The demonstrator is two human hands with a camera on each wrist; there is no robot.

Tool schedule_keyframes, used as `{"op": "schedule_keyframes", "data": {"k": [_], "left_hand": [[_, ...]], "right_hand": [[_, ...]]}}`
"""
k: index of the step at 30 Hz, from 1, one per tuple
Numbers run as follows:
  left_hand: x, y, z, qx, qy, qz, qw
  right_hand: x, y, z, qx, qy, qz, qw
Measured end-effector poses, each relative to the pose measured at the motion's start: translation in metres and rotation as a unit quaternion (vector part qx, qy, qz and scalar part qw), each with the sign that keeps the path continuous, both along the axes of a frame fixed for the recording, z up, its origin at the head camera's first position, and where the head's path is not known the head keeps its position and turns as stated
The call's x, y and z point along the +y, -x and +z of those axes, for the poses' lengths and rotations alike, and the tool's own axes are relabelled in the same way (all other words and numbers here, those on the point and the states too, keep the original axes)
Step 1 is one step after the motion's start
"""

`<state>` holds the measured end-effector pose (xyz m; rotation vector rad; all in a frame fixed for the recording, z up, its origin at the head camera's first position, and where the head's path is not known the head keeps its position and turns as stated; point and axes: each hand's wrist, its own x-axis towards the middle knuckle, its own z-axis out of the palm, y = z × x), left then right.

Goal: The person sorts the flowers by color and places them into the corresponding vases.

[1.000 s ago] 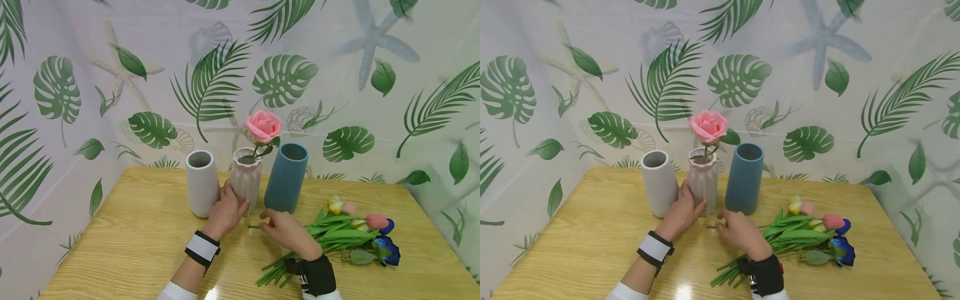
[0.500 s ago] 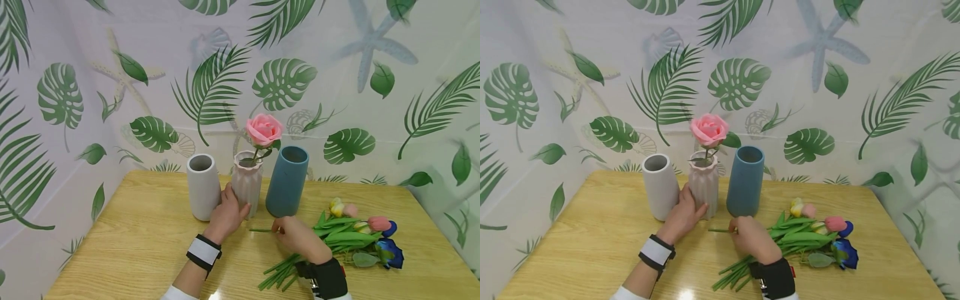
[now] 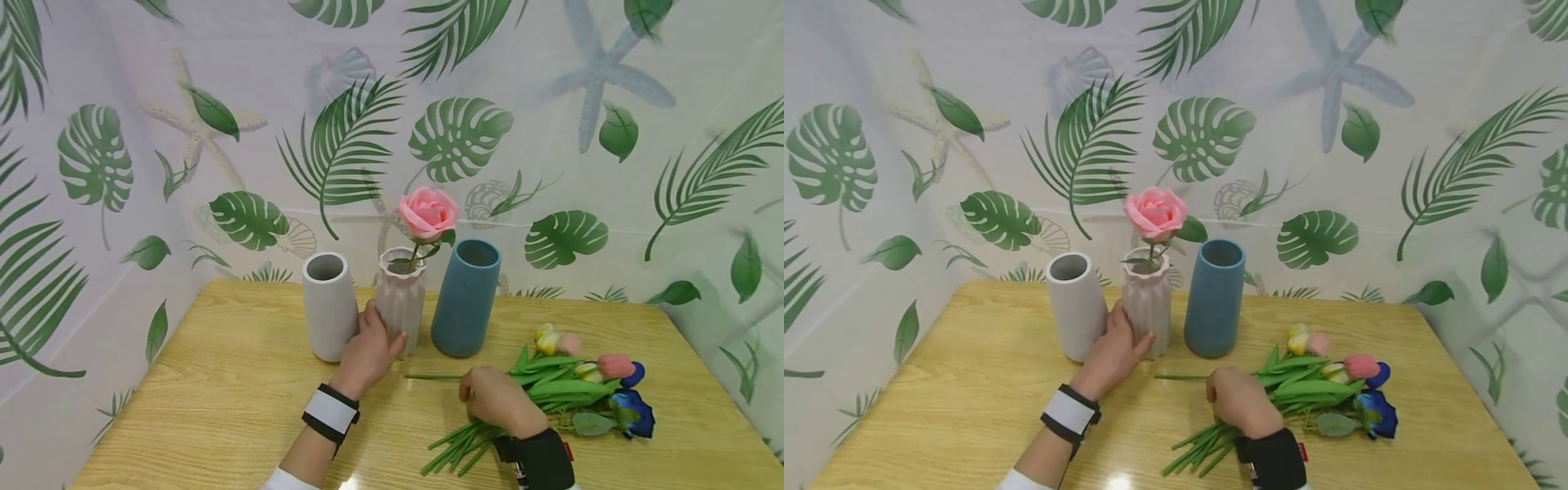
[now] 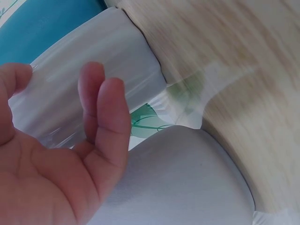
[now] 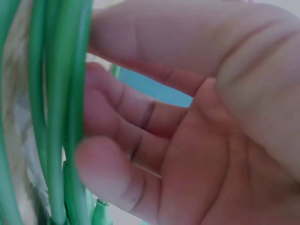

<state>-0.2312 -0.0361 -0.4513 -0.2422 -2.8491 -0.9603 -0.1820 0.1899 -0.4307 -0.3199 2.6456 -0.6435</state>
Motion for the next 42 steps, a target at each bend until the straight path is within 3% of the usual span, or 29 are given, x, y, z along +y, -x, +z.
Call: {"op": "schedule_keyframes", "data": {"k": [6, 13, 24, 32, 42], "left_hand": [[0.000, -0.001, -0.001, -0.003, 0.000, 0.000, 1.0000], [0.001, 0.000, 0.001, -0.006, -0.004, -0.003, 1.0000], [0.001, 0.001, 0.001, 0.004, -0.002, -0.003, 1.0000], [0.001, 0.000, 0.000, 0.008, -0.002, -0.004, 1.0000], [0.001, 0.000, 0.000, -0.004, -0.002, -0.001, 1.0000]], "right_hand": [[0.011, -0.004, 0.009, -0.001, 0.044, 0.005, 0.9990], [0.027, -0.008, 0.018, -0.006, 0.053, -0.005, 0.9985], [0.025, -0.006, 0.015, 0.007, -0.023, -0.025, 0.9994], [0.025, -0.010, 0.017, 0.024, -0.015, 0.001, 0.9996], [0.019, -0.017, 0.024, 0.119, -0.060, -0.001, 0.9911]]}}
